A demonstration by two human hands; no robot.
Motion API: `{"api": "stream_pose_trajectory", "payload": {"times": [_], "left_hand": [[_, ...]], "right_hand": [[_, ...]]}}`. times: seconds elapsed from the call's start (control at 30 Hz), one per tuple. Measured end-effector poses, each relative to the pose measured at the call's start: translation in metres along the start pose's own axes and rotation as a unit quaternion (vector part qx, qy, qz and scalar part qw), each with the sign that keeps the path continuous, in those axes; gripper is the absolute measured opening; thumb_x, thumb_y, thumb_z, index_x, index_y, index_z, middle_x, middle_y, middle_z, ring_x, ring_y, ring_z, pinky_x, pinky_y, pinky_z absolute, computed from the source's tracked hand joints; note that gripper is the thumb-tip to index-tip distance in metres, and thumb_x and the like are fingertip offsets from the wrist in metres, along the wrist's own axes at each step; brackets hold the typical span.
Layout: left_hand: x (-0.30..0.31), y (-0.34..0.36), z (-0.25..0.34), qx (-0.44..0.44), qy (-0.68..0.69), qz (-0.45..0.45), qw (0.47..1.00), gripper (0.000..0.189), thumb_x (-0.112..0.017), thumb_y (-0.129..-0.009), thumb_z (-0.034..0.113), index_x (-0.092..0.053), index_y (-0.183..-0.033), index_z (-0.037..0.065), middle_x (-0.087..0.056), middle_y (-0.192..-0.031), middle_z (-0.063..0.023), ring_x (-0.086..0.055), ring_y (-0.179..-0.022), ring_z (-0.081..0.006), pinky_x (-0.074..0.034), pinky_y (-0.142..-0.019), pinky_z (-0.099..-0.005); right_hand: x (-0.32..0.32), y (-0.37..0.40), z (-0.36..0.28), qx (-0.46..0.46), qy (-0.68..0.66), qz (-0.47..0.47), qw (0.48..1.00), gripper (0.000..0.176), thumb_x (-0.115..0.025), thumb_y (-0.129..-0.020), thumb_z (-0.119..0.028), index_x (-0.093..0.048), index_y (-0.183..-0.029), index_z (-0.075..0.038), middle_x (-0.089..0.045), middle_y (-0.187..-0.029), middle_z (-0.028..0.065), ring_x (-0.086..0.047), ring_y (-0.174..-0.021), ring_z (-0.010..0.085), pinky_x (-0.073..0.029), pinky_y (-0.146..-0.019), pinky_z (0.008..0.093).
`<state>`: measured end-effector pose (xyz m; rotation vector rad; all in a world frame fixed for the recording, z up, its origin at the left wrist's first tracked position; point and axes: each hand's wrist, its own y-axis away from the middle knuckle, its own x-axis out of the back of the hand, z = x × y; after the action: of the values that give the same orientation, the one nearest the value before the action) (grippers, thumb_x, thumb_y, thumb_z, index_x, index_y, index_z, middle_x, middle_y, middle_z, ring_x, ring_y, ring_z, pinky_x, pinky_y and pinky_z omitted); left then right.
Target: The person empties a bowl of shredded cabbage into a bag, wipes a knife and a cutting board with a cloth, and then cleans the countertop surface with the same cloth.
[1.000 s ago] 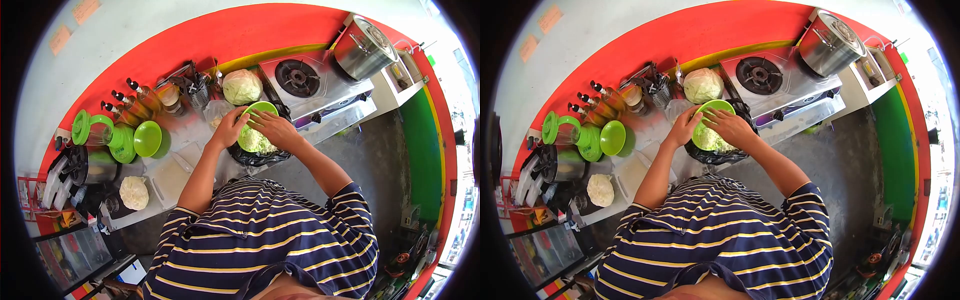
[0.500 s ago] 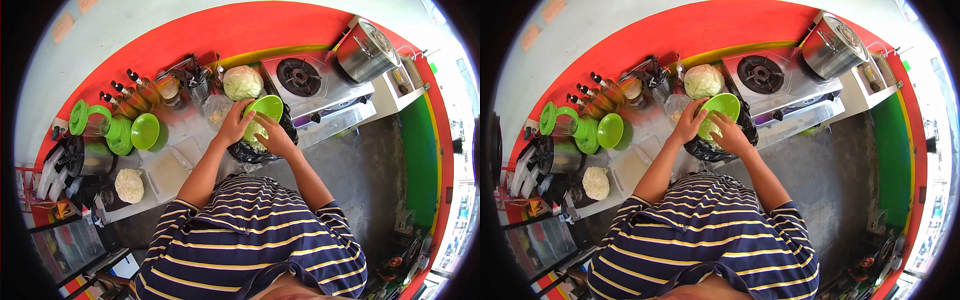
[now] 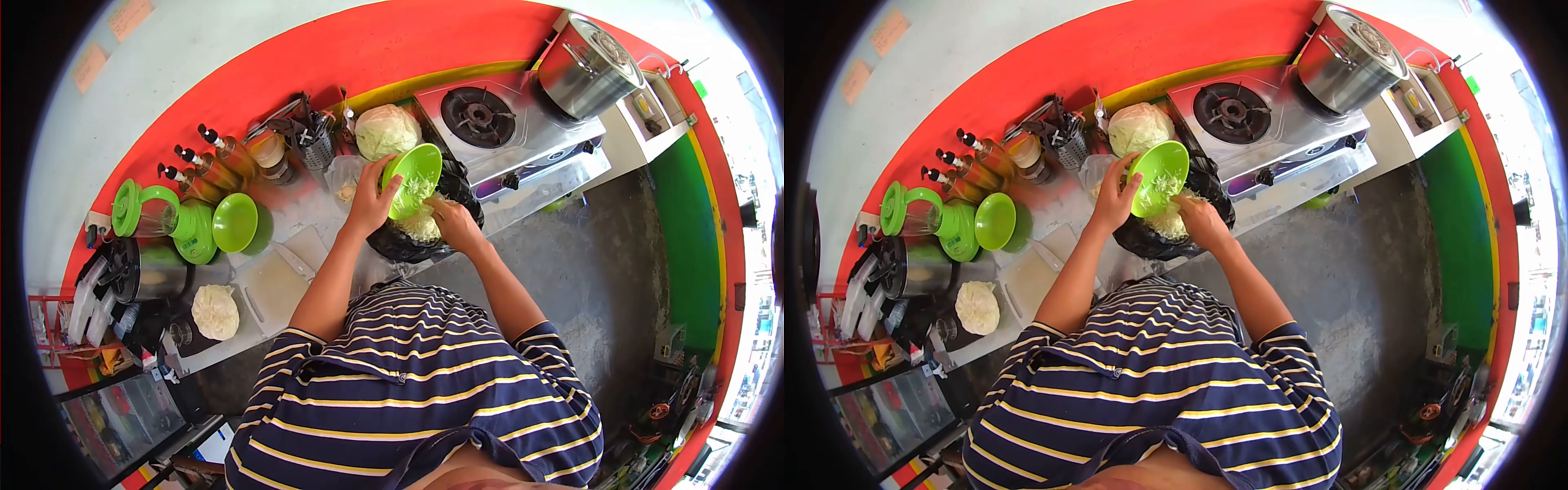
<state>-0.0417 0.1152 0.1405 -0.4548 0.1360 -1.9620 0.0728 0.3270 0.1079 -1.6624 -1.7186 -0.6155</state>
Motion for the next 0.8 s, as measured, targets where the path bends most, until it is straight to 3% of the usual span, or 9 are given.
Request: {"api": "stream_pose_trajectory", "payload": {"times": [0.1,0.27,0.33,0.4,0.47,0.67,0.73,0.8], "left_hand": [[0.004,0.000,0.001,0.009,0.001,-0.006,1.000,0.049,-0.064,-0.104,0.034,-0.057,-0.142,0.004,-0.059,-0.127,-0.0190,-0.058,-0.122,-0.0331,-0.043,-0.108,-0.0402],[0.009,-0.001,0.007,0.026,-0.038,-0.051,0.998,0.053,-0.063,-0.105,0.039,-0.058,-0.143,0.003,-0.061,-0.124,-0.0186,-0.060,-0.118,-0.0333,-0.044,-0.106,-0.0387],[0.008,-0.002,0.009,0.027,-0.040,-0.062,0.997,0.053,-0.063,-0.105,0.040,-0.059,-0.143,0.003,-0.062,-0.124,-0.0186,-0.061,-0.117,-0.0324,-0.045,-0.104,-0.0381],[0.010,-0.001,0.009,0.030,-0.043,-0.074,0.996,0.053,-0.062,-0.105,0.040,-0.059,-0.143,0.003,-0.062,-0.123,-0.0185,-0.062,-0.116,-0.0315,-0.046,-0.103,-0.0375],[0.012,-0.003,0.009,0.058,-0.019,-0.086,0.994,0.053,-0.061,-0.106,0.041,-0.060,-0.142,0.003,-0.063,-0.123,-0.0192,-0.064,-0.114,-0.0295,-0.049,-0.100,-0.0365],[0.021,-0.010,0.000,0.099,0.078,-0.048,0.991,0.054,-0.060,-0.106,0.044,-0.059,-0.143,0.004,-0.062,-0.130,-0.0188,-0.064,-0.115,-0.0260,-0.052,-0.096,-0.0364],[0.022,-0.011,-0.010,0.084,0.044,-0.038,0.995,0.054,-0.061,-0.106,0.044,-0.059,-0.143,0.004,-0.061,-0.132,-0.0184,-0.064,-0.116,-0.0258,-0.052,-0.098,-0.0365],[0.023,-0.005,-0.014,0.073,0.009,-0.027,0.997,0.055,-0.061,-0.106,0.044,-0.058,-0.144,0.005,-0.060,-0.134,-0.0179,-0.063,-0.118,-0.0256,-0.052,-0.099,-0.0366]], "right_hand": [[0.025,-0.006,-0.024,0.071,0.003,0.027,0.997,0.049,-0.063,-0.091,-0.003,-0.058,-0.139,-0.006,-0.066,-0.129,0.0262,-0.067,-0.109,0.0458,-0.055,-0.091,0.0494],[0.048,-0.034,-0.038,0.025,0.053,-0.019,0.998,0.052,-0.059,-0.090,-0.003,-0.057,-0.143,-0.007,-0.060,-0.144,0.0229,-0.064,-0.121,0.0411,-0.054,-0.099,0.0485],[0.055,-0.043,-0.042,0.142,0.152,-0.045,0.977,0.053,-0.058,-0.089,-0.001,-0.057,-0.142,-0.008,-0.059,-0.145,0.0224,-0.063,-0.124,0.0392,-0.054,-0.099,0.0486],[0.060,-0.047,-0.042,0.165,0.200,-0.055,0.964,0.053,-0.057,-0.089,-0.001,-0.056,-0.142,-0.006,-0.057,-0.148,0.0213,-0.059,-0.132,0.0363,-0.052,-0.106,0.0459],[0.065,-0.049,-0.038,0.226,0.259,-0.043,0.938,0.042,-0.054,-0.094,-0.006,-0.057,-0.135,0.000,-0.060,-0.146,0.0189,-0.054,-0.139,0.0315,-0.046,-0.114,0.0409],[0.043,-0.019,-0.016,0.199,0.293,-0.041,0.934,0.051,-0.048,-0.098,-0.007,-0.048,-0.148,0.000,-0.052,-0.153,0.0222,-0.052,-0.141,0.0328,-0.044,-0.116,0.0410],[0.042,-0.013,-0.035,0.059,0.182,-0.183,0.964,0.055,-0.046,-0.096,-0.003,-0.045,-0.150,0.002,-0.051,-0.154,0.0243,-0.053,-0.140,0.0343,-0.047,-0.113,0.0431],[0.040,-0.018,-0.033,0.054,0.173,-0.216,0.959,0.059,-0.046,-0.092,0.000,-0.043,-0.151,0.003,-0.050,-0.154,0.0262,-0.053,-0.140,0.0359,-0.048,-0.111,0.0451]]}}
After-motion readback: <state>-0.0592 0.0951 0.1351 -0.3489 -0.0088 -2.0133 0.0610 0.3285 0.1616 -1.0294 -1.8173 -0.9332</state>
